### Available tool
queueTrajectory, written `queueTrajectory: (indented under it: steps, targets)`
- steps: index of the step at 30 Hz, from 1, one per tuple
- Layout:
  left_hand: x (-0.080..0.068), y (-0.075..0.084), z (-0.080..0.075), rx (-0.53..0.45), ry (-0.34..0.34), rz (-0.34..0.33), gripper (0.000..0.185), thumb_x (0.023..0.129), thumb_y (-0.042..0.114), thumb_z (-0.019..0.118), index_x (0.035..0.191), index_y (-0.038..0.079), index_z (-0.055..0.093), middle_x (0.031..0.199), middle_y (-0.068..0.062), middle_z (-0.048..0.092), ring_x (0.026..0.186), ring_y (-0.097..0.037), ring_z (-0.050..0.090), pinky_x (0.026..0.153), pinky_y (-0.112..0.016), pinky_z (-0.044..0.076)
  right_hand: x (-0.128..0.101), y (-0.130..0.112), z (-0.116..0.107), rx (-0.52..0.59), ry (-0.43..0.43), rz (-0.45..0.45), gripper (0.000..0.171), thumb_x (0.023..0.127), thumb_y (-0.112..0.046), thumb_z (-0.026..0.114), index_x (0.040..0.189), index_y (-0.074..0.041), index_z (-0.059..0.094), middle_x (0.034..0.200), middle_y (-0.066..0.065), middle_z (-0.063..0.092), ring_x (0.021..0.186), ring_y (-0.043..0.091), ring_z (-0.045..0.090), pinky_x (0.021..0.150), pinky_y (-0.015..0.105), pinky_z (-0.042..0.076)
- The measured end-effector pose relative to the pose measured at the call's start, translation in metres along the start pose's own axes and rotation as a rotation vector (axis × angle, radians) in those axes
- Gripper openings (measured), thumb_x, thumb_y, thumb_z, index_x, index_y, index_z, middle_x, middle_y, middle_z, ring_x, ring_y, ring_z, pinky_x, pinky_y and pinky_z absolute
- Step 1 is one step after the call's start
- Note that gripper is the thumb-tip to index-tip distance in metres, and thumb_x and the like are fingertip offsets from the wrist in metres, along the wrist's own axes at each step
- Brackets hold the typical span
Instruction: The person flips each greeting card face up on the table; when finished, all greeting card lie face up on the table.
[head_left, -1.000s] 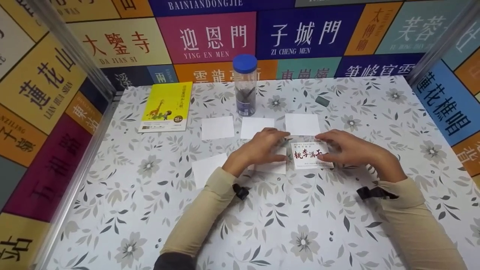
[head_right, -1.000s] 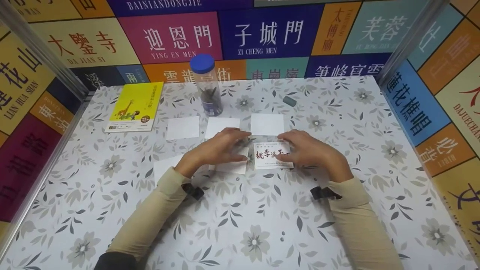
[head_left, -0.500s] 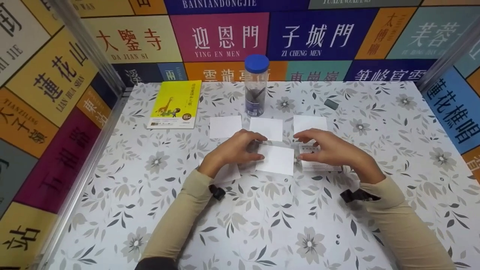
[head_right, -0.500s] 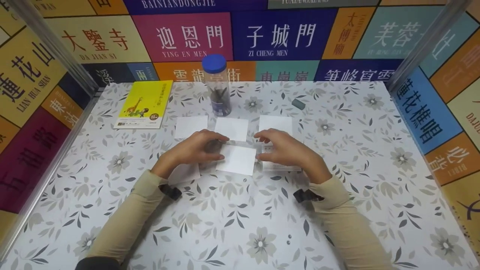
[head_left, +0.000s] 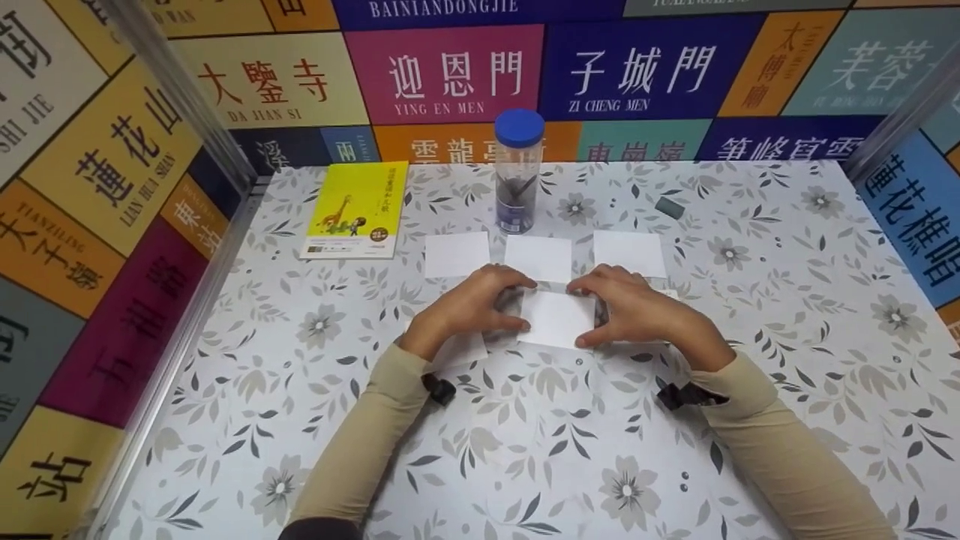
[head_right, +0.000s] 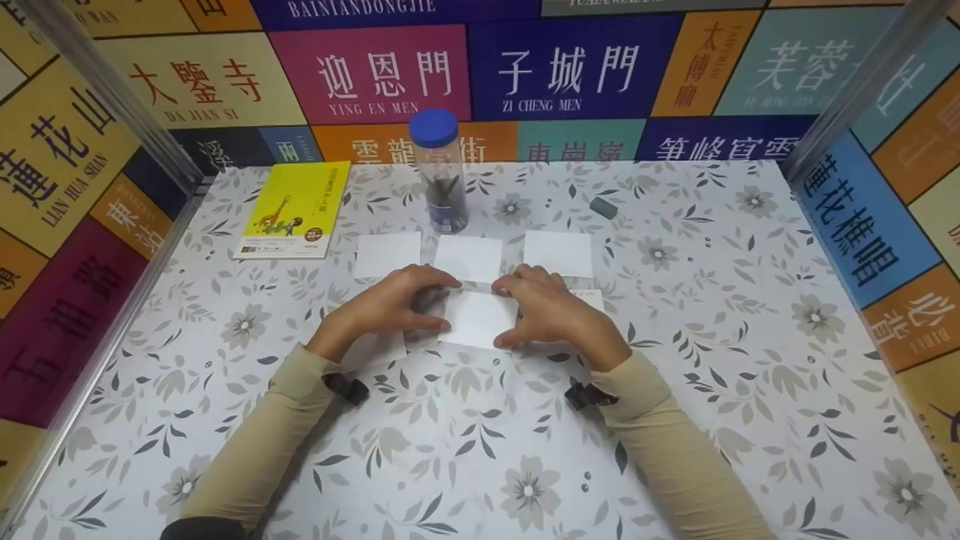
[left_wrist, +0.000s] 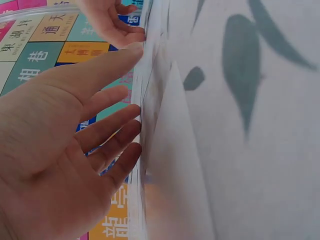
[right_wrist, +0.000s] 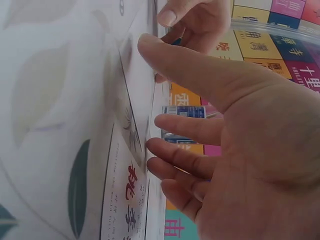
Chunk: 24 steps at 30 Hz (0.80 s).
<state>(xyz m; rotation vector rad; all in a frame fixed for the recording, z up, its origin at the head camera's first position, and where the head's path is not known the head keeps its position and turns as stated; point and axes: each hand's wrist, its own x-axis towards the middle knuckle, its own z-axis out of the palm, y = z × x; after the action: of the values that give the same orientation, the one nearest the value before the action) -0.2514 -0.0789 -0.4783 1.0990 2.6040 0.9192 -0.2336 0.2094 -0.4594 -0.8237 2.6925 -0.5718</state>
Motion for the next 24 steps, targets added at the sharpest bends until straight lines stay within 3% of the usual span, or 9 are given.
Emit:
queueTrajectory:
  steps: [8, 15, 20, 24]
  targets:
    - [-0.0033, 0.0005, 0.0026, 0.020, -0.011, 0.000, 0.060, 0.080, 0.028, 0.085, 0.134, 0.011, 0.063, 0.132, -0.003, 0.063, 0.125, -0.019, 0.054, 0.113, -0.035, 0.040, 0.0031, -0.0032, 0.0034, 0.008, 0.031, 0.034, 0.081, 0.066, -0.042, 0.093, 0.136, -0.020, 0.060, 0.117, 0.006, 0.061, 0.110, 0.026, 0.052, 0.090, 0.046, 0.033]
    - [-0.0023, -0.0004, 0.0049, -0.021, 0.011, -0.018, 0.065, 0.081, 0.025, 0.085, 0.139, 0.014, 0.058, 0.134, -0.003, 0.061, 0.126, -0.019, 0.053, 0.113, -0.034, 0.040, 0.0024, -0.0041, 0.0037, 0.019, 0.052, 0.047, 0.075, 0.066, -0.043, 0.093, 0.129, -0.016, 0.061, 0.121, 0.006, 0.052, 0.115, 0.026, 0.045, 0.093, 0.045, 0.030]
    - [-0.0017, 0.0009, 0.0049, -0.008, 0.051, -0.034, 0.065, 0.082, 0.023, 0.083, 0.141, 0.016, 0.057, 0.123, -0.006, 0.061, 0.115, -0.022, 0.057, 0.103, -0.032, 0.046, 0.0041, -0.0037, 0.0029, 0.066, 0.095, 0.013, 0.060, 0.076, -0.037, 0.088, 0.124, -0.016, 0.058, 0.121, 0.003, 0.060, 0.113, 0.024, 0.056, 0.095, 0.044, 0.037]
    - [0.0003, 0.0035, 0.0054, 0.000, 0.098, -0.025, 0.053, 0.084, 0.019, 0.081, 0.134, 0.017, 0.063, 0.112, -0.009, 0.059, 0.102, -0.024, 0.057, 0.089, -0.030, 0.048, 0.0058, -0.0022, 0.0009, 0.142, 0.135, -0.052, 0.045, 0.089, -0.029, 0.077, 0.129, -0.019, 0.058, 0.102, 0.001, 0.070, 0.090, 0.018, 0.066, 0.081, 0.037, 0.051]
